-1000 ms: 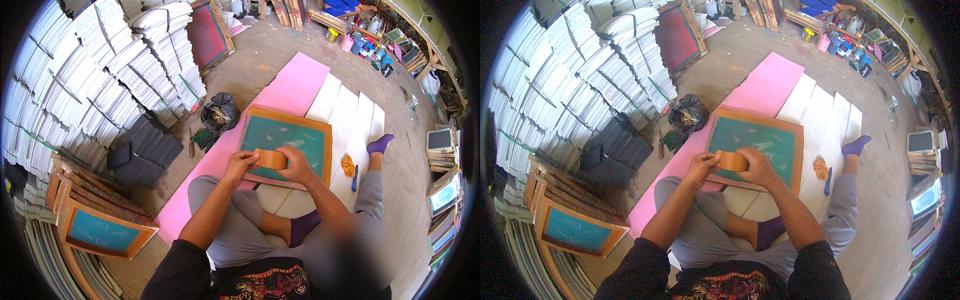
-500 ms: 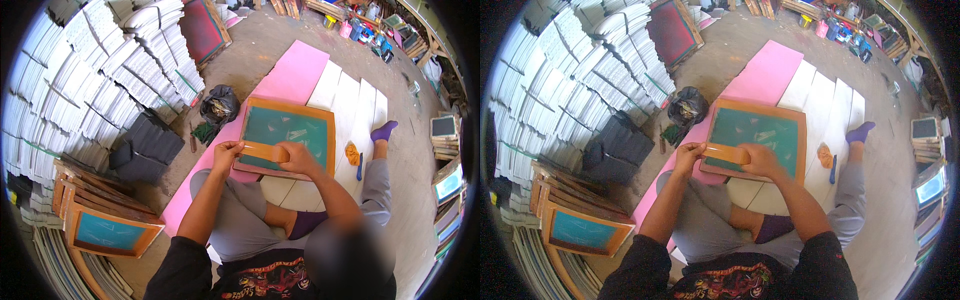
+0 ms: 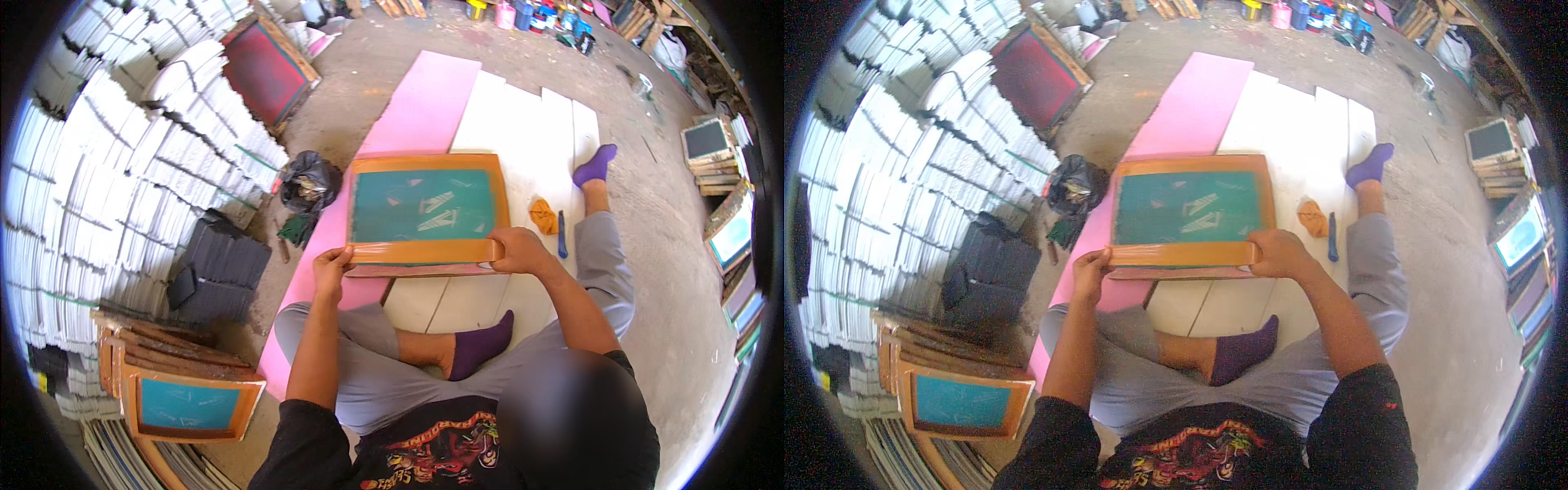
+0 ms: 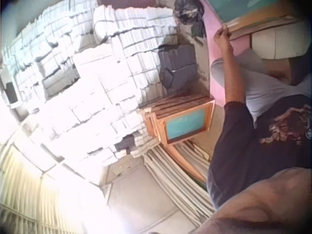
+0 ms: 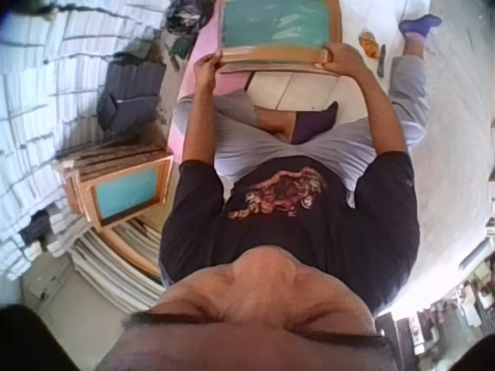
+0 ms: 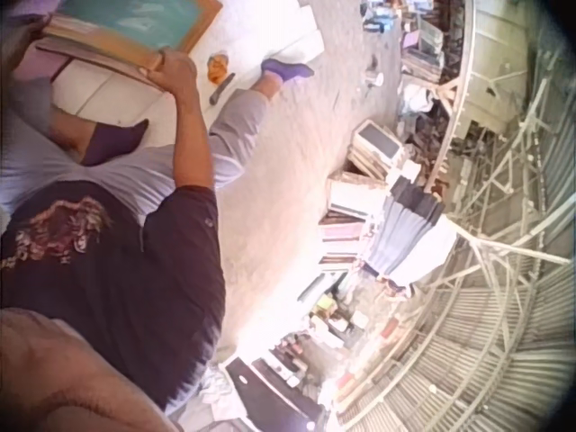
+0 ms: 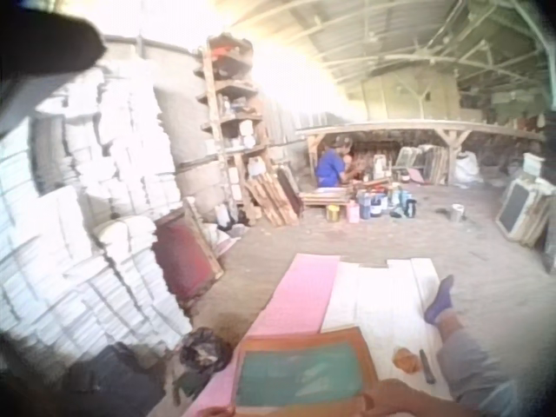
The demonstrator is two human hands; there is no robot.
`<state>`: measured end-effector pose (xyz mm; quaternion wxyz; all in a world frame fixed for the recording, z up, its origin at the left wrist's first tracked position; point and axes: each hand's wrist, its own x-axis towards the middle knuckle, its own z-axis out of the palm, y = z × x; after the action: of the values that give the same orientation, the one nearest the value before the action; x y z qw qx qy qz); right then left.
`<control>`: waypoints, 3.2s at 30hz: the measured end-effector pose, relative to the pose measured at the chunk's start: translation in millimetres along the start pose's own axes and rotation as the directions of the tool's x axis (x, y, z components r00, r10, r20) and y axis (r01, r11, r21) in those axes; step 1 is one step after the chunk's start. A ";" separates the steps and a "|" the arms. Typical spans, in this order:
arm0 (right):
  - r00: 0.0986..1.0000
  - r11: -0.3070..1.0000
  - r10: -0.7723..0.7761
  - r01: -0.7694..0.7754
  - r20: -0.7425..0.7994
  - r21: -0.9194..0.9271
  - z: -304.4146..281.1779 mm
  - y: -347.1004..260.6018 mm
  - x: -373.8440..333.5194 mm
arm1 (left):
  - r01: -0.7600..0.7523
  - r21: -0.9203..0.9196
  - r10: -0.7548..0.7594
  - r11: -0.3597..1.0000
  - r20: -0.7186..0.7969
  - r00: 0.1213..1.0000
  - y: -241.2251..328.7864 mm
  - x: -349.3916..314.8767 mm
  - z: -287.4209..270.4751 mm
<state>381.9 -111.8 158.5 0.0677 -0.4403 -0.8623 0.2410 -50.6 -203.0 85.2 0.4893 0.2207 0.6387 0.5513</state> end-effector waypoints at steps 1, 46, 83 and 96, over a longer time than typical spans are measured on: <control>1.000 1.000 0.011 -0.011 -0.005 -0.022 -4.3 12.6 -11.0 | 0.002 -0.007 -0.002 1.000 0.007 1.000 -4.0 -0.5 -1.5; 0.996 0.997 0.076 -0.077 -0.039 -0.013 3.9 106.9 -72.8 | 0.112 0.340 -0.076 0.934 -0.120 0.990 -52.5 36.0 -36.6; 0.967 0.968 0.249 -0.246 -0.051 0.050 -1.6 115.1 -85.6 | -0.048 0.528 0.170 0.848 -0.185 0.968 -72.2 49.4 -53.4; 0.982 0.982 0.187 -0.186 -0.023 0.034 -4.0 108.9 -86.3 | -0.033 0.754 0.293 0.656 -0.215 0.932 -102.4 69.7 -83.1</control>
<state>514.4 -124.6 118.5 0.0630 -0.5211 -0.8123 0.2543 -125.9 -216.5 -42.8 0.1959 0.3651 0.8538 0.3151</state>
